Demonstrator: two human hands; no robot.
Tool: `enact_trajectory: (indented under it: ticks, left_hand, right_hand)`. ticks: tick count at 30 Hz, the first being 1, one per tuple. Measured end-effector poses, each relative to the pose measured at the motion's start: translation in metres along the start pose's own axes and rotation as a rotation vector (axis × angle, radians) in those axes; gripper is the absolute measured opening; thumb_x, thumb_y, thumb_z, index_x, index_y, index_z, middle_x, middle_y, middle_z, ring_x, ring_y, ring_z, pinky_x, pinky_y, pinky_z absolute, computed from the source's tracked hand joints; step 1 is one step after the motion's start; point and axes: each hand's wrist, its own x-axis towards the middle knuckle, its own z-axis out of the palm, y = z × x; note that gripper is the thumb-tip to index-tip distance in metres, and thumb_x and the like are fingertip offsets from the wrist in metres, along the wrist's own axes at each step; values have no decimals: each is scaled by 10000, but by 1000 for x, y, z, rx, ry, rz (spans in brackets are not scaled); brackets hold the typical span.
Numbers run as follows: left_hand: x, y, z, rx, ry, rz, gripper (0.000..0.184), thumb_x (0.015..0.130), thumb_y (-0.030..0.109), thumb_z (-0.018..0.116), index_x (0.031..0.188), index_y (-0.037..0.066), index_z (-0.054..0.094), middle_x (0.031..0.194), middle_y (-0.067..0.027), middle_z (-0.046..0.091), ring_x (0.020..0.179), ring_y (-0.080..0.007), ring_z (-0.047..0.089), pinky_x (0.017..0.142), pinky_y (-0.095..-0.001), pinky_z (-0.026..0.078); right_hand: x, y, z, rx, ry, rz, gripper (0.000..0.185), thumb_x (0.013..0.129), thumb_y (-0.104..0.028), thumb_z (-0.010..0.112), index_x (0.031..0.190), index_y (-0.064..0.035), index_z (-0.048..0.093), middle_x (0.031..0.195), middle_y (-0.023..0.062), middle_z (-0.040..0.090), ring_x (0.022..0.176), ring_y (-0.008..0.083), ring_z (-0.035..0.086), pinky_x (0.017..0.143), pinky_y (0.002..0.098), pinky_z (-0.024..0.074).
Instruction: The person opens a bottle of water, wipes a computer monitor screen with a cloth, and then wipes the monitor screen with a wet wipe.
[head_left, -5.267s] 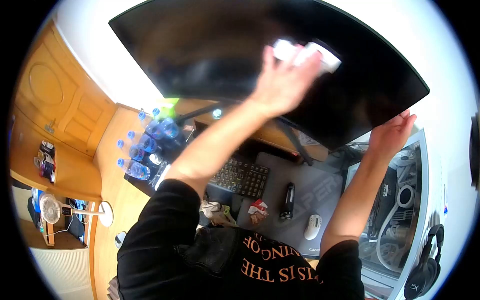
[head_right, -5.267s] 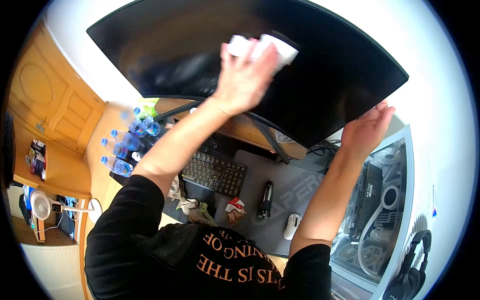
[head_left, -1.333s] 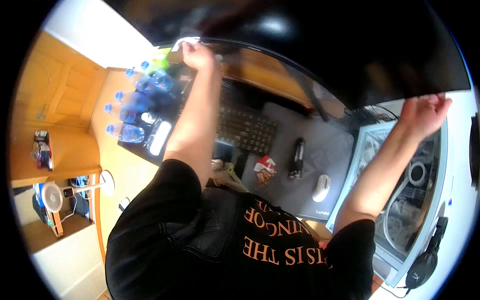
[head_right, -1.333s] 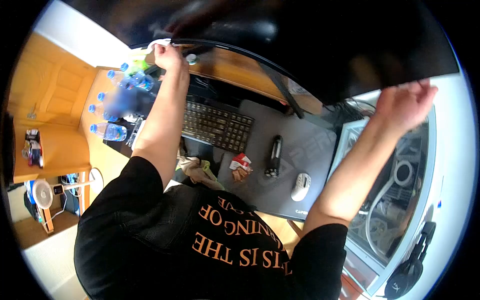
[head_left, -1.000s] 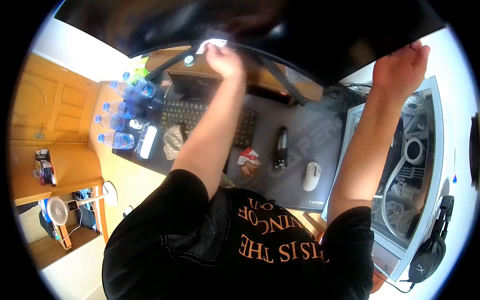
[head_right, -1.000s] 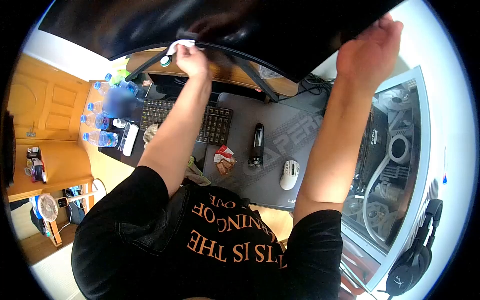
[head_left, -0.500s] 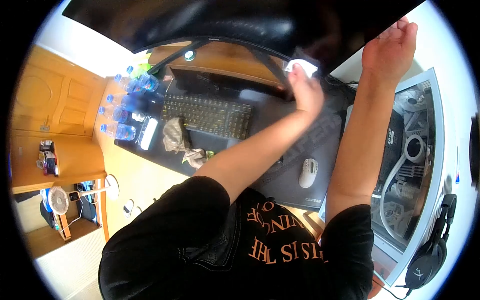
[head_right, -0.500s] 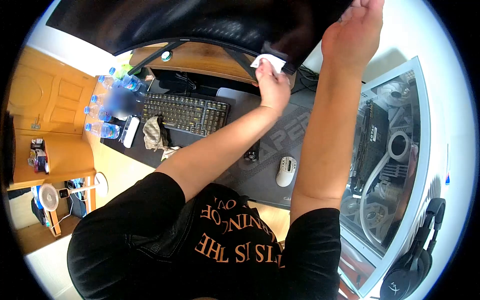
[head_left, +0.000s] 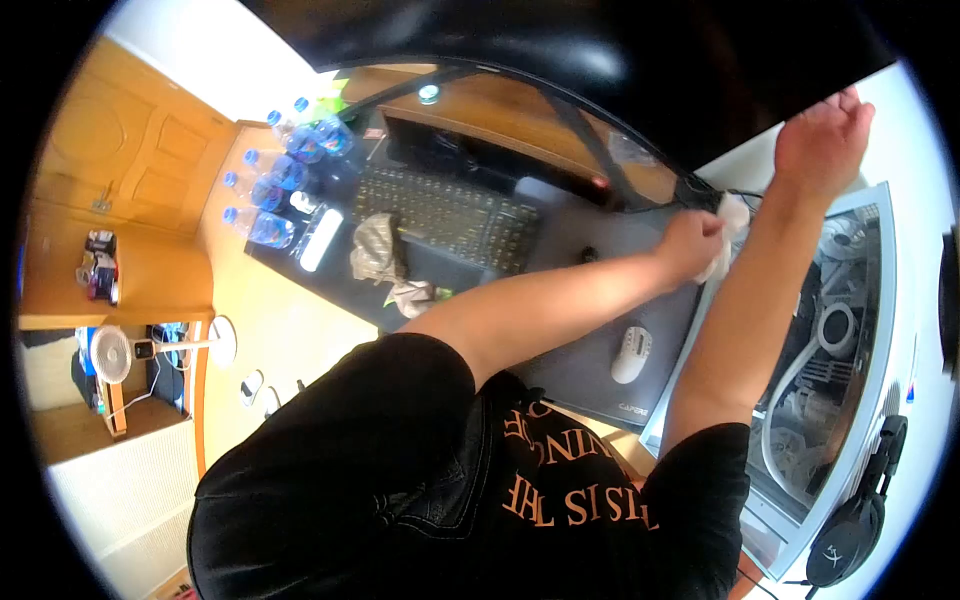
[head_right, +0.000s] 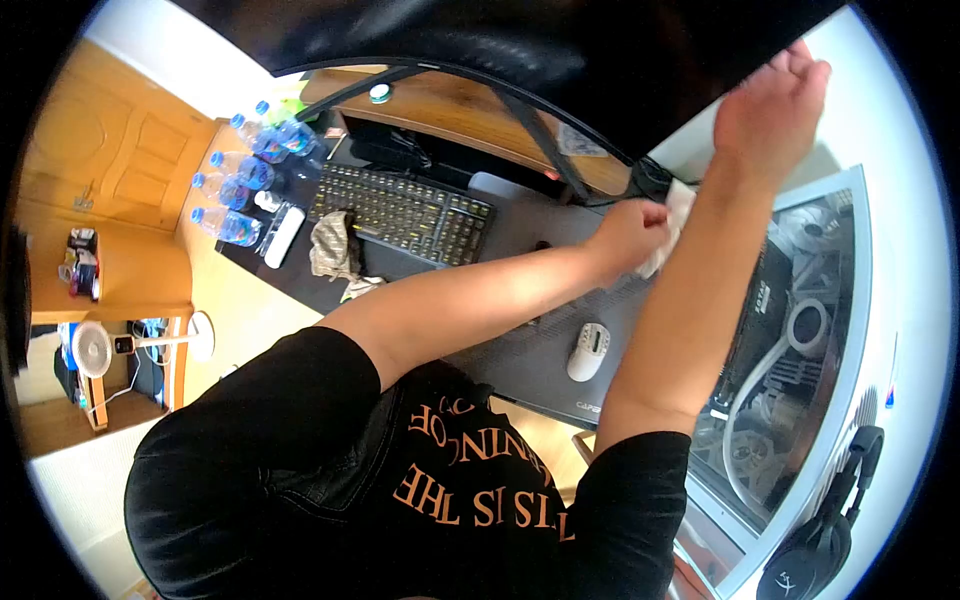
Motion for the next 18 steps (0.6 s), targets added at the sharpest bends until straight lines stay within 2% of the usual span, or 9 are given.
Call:
enact_trajectory:
  ticks: [3, 5, 8, 10, 11, 14, 16, 17, 18]
  left_hand:
    - [-35, -1, -35, -149, -195, -218, 266, 813, 17, 581, 1071, -34, 619, 949, -105, 647, 880, -172, 620, 780, -307, 487]
    - [-68, 2, -79, -224, -258, -360, 293, 825, 10, 590, 1115, -34, 592, 999, -114, 635, 915, -185, 618, 809, -324, 492]
    - [-119, 18, -170, -318, -232, -535, 349, 854, 18, 593, 1193, -26, 526, 1071, -129, 615, 970, -213, 617, 859, -360, 496]
    - [-158, 26, -238, -435, -168, -510, 335, 870, 25, 573, 1198, -16, 521, 1100, -124, 617, 985, -222, 626, 856, -376, 508]
    - [-179, 30, -271, -491, -162, -386, 347, 869, 25, 576, 1209, -9, 513, 1103, -125, 622, 995, -222, 627, 856, -380, 513]
    - [-248, 70, -349, -500, 185, -395, 303, 881, 28, 571, 1182, 9, 540, 1097, -101, 630, 969, -206, 632, 858, -370, 509]
    - [-296, 71, -408, -495, 175, -234, 290, 896, 46, 562, 1183, 7, 551, 1093, -98, 633, 961, -189, 634, 841, -341, 507]
    - [-320, 73, -434, -469, 174, -191, 292, 901, 58, 563, 1189, 5, 553, 1092, -97, 634, 960, -185, 634, 841, -331, 503]
    - [-341, 72, -457, -499, 242, -156, 306, 903, 74, 572, 1200, 5, 547, 1088, -100, 638, 965, -190, 633, 856, -324, 497]
  right_hand:
    - [-11, 0, 0, -319, 85, -67, 518, 1003, -371, 269, 1261, 40, 449, 1247, 164, 558, 1235, 264, 469, 1056, 386, 321]
    - [-29, 1, 5, -467, 136, -195, 446, 979, -342, 404, 1220, 26, 477, 1202, 164, 572, 1144, 270, 540, 995, 409, 395]
    - [-79, 17, 11, -563, 339, -247, 362, 965, -276, 462, 1170, 21, 493, 1123, 166, 595, 1060, 259, 571, 908, 367, 454]
    - [-115, 41, 7, -600, 400, -194, 308, 969, -247, 473, 1139, 9, 500, 1038, 139, 607, 984, 227, 577, 839, 343, 469]
    - [-135, 59, 6, -675, 414, -174, 280, 972, -236, 477, 1124, -2, 505, 993, 117, 608, 935, 205, 578, 804, 335, 470]
    - [-212, 119, 46, -594, 136, 226, 218, 975, -234, 480, 1017, -32, 553, 923, 79, 605, 847, 164, 565, 756, 316, 456]
    - [-270, 164, 94, -611, -75, 535, 224, 970, -245, 492, 944, -37, 570, 881, 72, 601, 804, 155, 560, 740, 303, 466]
    - [-302, 184, 122, -530, -54, 716, 250, 969, -247, 497, 986, -14, 585, 905, 82, 619, 809, 147, 575, 736, 289, 482]
    - [-327, 195, 152, -592, -349, 791, 289, 968, -248, 500, 1066, 7, 595, 955, 107, 641, 838, 152, 599, 745, 275, 494]
